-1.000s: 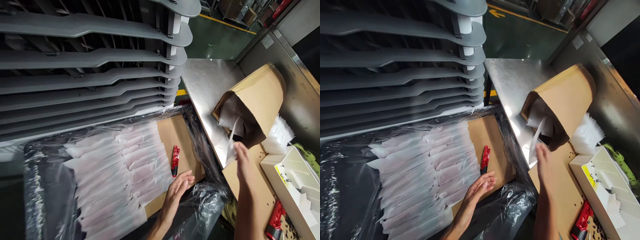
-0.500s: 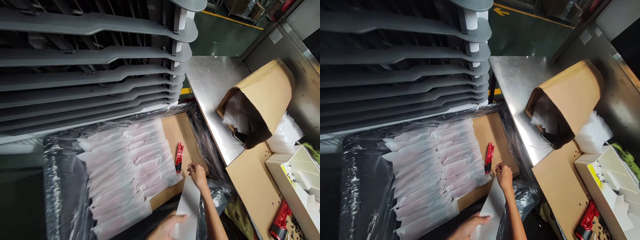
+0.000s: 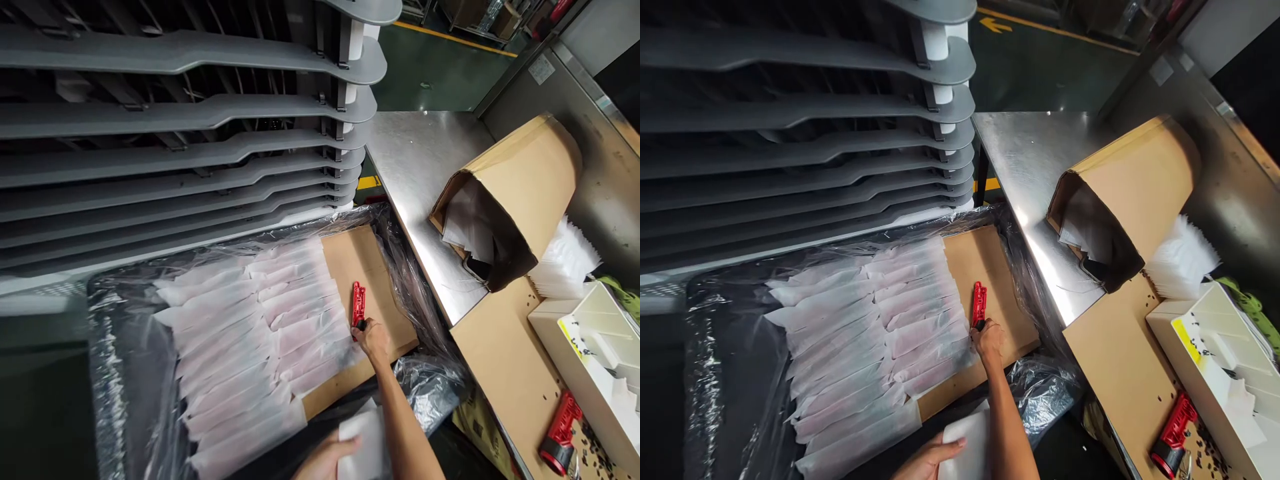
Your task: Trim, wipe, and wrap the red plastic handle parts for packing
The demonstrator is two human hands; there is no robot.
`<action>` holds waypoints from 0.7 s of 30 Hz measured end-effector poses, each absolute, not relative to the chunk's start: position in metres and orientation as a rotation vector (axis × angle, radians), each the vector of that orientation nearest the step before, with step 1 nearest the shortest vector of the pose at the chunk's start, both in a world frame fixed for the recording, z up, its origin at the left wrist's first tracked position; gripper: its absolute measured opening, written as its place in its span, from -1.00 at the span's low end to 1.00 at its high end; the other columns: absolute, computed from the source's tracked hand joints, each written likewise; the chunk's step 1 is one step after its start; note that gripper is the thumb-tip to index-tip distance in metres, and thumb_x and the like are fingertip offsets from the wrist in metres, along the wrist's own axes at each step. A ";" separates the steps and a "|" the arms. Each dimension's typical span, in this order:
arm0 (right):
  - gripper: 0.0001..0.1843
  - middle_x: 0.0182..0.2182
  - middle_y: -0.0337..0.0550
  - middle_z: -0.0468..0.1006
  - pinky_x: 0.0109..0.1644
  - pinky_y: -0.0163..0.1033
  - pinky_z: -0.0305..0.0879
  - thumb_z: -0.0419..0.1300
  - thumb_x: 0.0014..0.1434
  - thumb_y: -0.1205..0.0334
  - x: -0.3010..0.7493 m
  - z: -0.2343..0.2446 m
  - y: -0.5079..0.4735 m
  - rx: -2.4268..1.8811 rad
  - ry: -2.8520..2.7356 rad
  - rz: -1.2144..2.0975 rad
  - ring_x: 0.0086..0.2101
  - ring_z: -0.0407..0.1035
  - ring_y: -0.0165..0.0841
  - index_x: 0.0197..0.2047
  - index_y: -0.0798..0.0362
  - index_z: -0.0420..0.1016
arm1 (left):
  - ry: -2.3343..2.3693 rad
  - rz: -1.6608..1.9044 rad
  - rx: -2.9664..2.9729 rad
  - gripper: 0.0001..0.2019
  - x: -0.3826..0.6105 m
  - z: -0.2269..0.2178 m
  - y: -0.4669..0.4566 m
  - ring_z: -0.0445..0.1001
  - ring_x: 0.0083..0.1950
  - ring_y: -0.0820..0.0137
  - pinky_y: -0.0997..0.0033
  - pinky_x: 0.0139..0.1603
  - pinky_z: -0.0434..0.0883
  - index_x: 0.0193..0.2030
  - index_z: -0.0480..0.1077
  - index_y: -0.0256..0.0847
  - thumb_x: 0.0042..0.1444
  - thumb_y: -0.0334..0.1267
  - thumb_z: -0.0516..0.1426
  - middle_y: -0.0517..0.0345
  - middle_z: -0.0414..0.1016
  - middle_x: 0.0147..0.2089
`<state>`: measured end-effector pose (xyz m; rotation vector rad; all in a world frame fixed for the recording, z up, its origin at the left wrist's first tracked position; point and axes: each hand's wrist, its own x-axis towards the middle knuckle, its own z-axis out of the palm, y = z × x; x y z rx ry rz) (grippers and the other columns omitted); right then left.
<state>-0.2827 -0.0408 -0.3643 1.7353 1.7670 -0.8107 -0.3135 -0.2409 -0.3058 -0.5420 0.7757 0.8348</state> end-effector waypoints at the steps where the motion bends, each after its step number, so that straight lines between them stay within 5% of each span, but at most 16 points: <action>1: -0.63 -0.12 -0.10 0.58 -0.02 -0.04 0.44 0.18 0.31 -0.01 -0.279 -0.359 -0.038 1.759 1.784 -0.818 -0.14 0.51 -0.28 0.01 0.11 0.47 | 0.812 0.859 -0.546 -0.84 -0.317 -0.305 -0.234 0.63 -0.22 0.14 0.25 -0.14 0.49 -0.35 0.55 -0.20 -0.11 -0.33 0.38 0.04 0.67 -0.29; 7: -0.59 -0.16 -0.04 0.65 -0.08 -0.23 0.40 0.10 0.33 0.03 -0.211 -0.282 -0.037 1.937 1.944 -0.827 -0.13 0.55 -0.22 0.14 0.03 0.45 | 1.056 1.049 -0.615 -0.80 -0.328 -0.327 -0.162 0.65 -0.23 0.19 0.29 -0.06 0.52 -0.25 0.48 -0.31 -0.05 -0.49 0.32 0.02 0.65 -0.35; 11: -0.41 -0.37 -0.16 0.66 -0.30 -0.30 0.41 0.08 0.24 -0.25 -0.145 -0.231 -0.082 2.239 2.126 -0.857 -0.40 0.55 -0.27 0.07 0.02 0.52 | 1.132 1.208 -0.657 -0.89 -0.318 -0.341 -0.104 0.59 -0.42 0.40 0.49 -0.28 0.53 -0.37 0.42 -0.28 0.06 -0.52 0.23 0.17 0.59 -0.47; 21: -0.22 -0.33 -0.02 0.67 -0.46 -0.27 0.42 -0.11 0.22 -0.44 -0.125 -0.243 -0.163 2.429 2.208 -0.456 -0.44 0.57 -0.21 -0.06 0.03 0.61 | 1.128 1.358 -0.619 -0.79 -0.286 -0.323 -0.062 0.52 -0.52 0.49 0.58 -0.47 0.46 -0.46 0.43 -0.29 -0.11 -0.38 0.40 0.19 0.58 -0.51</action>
